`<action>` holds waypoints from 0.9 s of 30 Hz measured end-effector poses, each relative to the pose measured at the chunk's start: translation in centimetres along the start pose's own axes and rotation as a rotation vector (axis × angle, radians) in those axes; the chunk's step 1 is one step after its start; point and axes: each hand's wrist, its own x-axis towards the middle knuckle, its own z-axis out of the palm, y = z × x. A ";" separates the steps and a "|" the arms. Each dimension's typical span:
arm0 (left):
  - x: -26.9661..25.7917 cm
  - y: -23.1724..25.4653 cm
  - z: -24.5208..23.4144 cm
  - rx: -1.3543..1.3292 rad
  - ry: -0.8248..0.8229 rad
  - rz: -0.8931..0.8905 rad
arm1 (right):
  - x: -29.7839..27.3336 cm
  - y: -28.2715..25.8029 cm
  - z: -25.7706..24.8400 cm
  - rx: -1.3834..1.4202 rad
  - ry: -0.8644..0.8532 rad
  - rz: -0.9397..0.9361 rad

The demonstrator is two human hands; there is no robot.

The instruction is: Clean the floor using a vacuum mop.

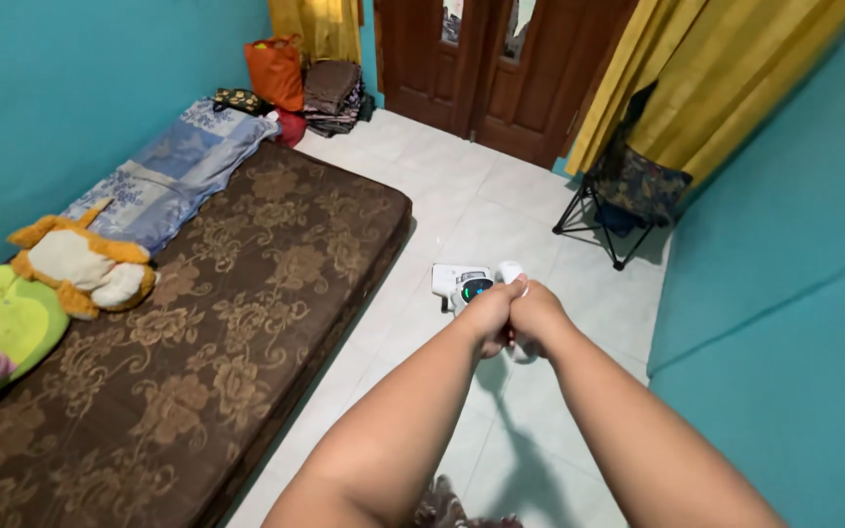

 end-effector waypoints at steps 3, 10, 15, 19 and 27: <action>7.5 2.8 -1.2 -0.017 -0.034 0.071 | 5.7 -2.5 -1.6 0.054 0.004 -0.033; 19.3 12.6 -1.0 -0.076 0.080 0.063 | 21.2 -7.5 -6.1 0.076 0.013 -0.007; 28.4 17.2 0.1 -0.284 0.114 0.171 | 30.0 -11.0 -10.6 -0.016 -0.130 -0.043; 34.2 21.5 2.4 -0.352 0.246 0.172 | 35.8 -14.4 -14.5 -0.057 -0.198 -0.047; 47.9 29.3 7.3 -0.597 0.473 0.358 | 55.1 -15.7 -22.5 -0.204 -0.520 -0.280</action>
